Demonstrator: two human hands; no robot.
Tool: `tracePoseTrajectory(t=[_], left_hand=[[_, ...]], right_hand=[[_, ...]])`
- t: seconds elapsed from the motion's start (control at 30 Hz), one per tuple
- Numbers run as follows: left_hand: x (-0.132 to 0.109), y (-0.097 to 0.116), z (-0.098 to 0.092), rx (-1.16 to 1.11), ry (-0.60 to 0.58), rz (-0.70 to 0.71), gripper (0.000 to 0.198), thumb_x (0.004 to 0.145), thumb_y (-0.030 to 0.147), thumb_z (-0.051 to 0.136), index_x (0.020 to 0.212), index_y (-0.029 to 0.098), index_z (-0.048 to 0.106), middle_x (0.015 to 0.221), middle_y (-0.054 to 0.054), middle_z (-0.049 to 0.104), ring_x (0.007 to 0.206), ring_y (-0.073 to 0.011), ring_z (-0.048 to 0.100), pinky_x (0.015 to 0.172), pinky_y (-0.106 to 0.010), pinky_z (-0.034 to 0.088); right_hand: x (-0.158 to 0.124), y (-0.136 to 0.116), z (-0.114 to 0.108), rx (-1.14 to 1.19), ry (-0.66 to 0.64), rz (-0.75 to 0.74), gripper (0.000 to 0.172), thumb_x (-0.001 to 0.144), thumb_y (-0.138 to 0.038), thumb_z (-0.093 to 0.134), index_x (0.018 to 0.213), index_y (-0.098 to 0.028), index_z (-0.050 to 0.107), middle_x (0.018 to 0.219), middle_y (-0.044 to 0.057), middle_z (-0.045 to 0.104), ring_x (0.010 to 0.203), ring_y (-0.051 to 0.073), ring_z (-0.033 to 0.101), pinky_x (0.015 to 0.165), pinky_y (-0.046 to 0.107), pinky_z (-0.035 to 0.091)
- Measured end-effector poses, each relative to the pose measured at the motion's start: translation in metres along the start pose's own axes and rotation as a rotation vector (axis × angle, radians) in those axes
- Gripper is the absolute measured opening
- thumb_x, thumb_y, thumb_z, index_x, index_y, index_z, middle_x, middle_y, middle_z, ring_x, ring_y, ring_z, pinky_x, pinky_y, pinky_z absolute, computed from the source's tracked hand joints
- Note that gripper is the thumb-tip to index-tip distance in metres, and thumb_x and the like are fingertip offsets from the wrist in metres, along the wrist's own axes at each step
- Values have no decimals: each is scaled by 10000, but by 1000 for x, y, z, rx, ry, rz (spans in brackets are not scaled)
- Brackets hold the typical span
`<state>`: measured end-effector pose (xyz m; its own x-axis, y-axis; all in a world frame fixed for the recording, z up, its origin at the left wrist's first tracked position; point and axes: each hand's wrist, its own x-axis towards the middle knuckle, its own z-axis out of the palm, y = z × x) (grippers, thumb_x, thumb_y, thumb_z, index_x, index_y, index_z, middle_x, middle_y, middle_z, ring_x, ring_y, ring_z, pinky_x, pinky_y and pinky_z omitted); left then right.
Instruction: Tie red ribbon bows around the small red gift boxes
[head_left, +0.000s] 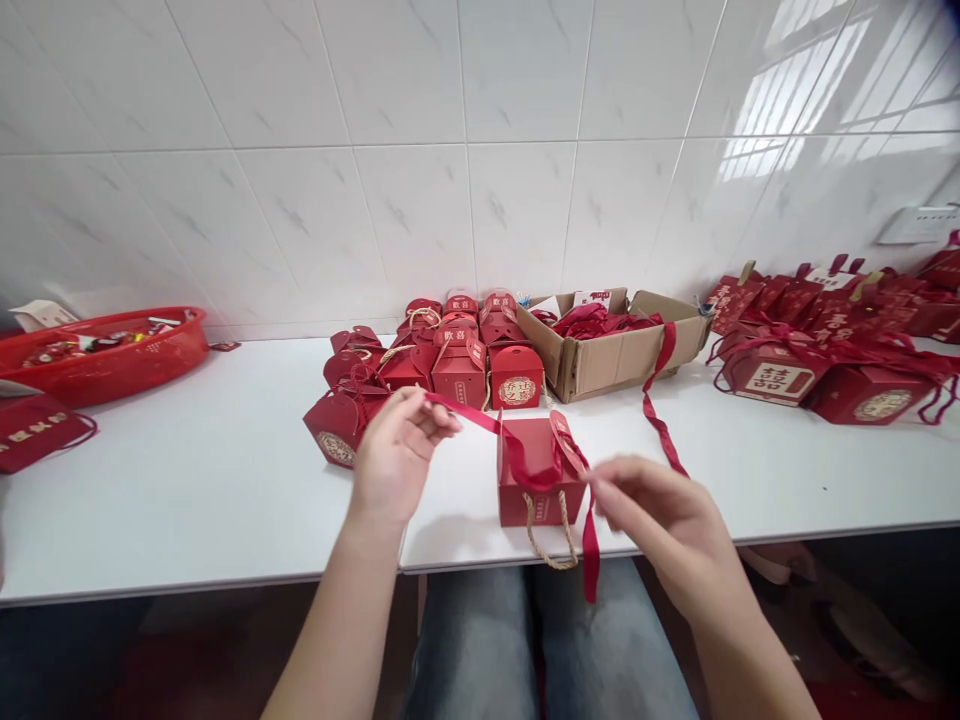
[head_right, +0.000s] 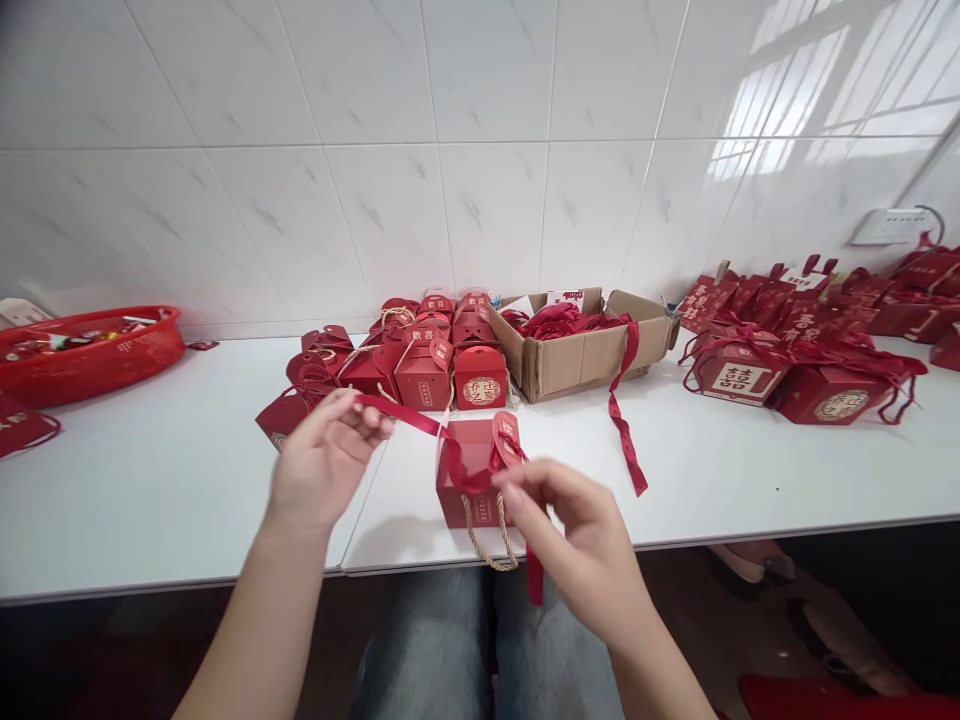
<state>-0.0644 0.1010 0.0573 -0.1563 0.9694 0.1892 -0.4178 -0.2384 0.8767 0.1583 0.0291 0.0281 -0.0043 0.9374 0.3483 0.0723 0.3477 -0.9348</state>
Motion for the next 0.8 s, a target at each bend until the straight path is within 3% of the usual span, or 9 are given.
tracePoseTrajectory(t=[0.1,0.23,0.37,0.53,0.63,0.8], left_hand=[[-1,26,-19,-147,153,68,57,731,214,596,713,199,543,654,-6,603,643,-142,618,580,-262,526],[-9,45,-39,-180,248,109,49,734,223,597,695,218,569,825,-47,670,726,-166,633,466,-230,478],[-20,46,-47,-152,311,50,55,726,227,602,678,214,580,925,-71,687,704,-169,617,417,-233,440],[-23,44,-46,-154,335,42,98,736,208,568,652,194,520,771,-41,636,675,-148,593,458,-224,444],[-16,49,-41,-134,269,88,101,758,191,521,669,169,480,708,-24,595,680,-129,582,521,-212,447],[-2,62,-24,-136,130,179,101,786,168,501,689,154,474,674,-12,593,715,-122,581,642,-244,484]], right_hand=[[-39,27,-9,387,-26,379,239,786,-385,664,857,-157,655,539,-36,424,481,45,326,465,188,238],[-65,60,-2,889,-63,622,204,769,-334,672,887,-172,633,544,-72,320,421,8,179,416,175,147],[-66,67,8,1187,-4,695,295,763,-325,670,1013,-181,611,575,-84,275,417,9,130,376,151,139],[-56,61,8,1235,13,750,274,815,-282,618,1080,-219,588,675,-46,433,428,8,182,371,133,141],[-46,59,-1,1261,11,733,259,845,-297,580,1084,-197,591,641,-55,426,414,7,178,359,120,139],[-31,55,-18,1251,-38,638,299,955,-324,409,1069,-116,590,540,-103,287,377,0,88,342,67,100]])
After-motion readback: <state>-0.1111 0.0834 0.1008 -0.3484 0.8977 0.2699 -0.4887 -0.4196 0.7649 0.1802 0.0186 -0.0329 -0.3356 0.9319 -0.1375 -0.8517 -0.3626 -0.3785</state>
